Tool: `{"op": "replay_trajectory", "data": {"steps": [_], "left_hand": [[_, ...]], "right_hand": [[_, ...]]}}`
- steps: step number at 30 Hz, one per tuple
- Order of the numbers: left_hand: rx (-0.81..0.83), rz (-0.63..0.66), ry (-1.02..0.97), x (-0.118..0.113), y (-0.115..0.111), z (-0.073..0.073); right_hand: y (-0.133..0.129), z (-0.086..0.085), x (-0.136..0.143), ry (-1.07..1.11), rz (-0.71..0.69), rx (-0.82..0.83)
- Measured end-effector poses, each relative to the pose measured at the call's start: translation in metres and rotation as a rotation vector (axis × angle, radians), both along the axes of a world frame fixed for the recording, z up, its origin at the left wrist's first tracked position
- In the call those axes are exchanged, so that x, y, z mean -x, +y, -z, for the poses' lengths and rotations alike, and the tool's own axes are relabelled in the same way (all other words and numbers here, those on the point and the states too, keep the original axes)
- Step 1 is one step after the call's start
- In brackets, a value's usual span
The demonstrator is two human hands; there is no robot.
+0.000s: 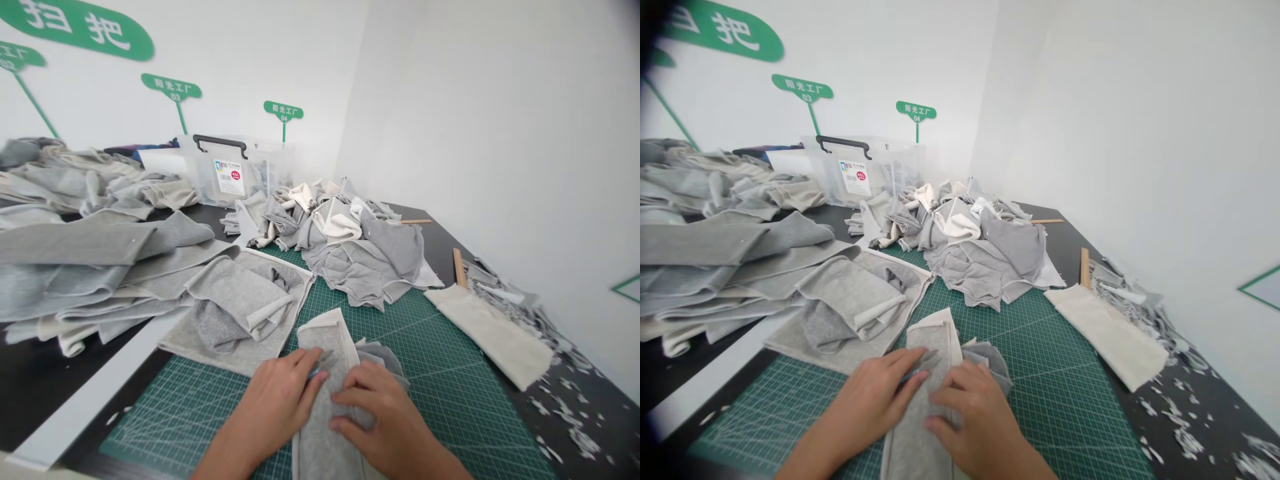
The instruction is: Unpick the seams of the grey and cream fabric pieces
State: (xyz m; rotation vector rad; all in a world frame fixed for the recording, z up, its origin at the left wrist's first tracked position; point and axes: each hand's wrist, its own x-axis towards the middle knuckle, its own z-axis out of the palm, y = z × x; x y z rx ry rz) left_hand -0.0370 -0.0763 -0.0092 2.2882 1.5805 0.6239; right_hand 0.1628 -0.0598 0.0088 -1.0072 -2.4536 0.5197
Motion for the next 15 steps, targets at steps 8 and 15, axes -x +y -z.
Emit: {"op": "replay_trajectory", "data": {"steps": [8,15], "left_hand": [[-0.007,0.002,0.05,-0.001,0.0,-0.004],[-0.054,0.001,0.048,0.0,-0.001,-0.002]], "right_hand": [[-0.01,0.018,0.009,0.092,-0.002,-0.165],[-0.014,-0.001,-0.008,0.242,0.053,-0.247]]}}
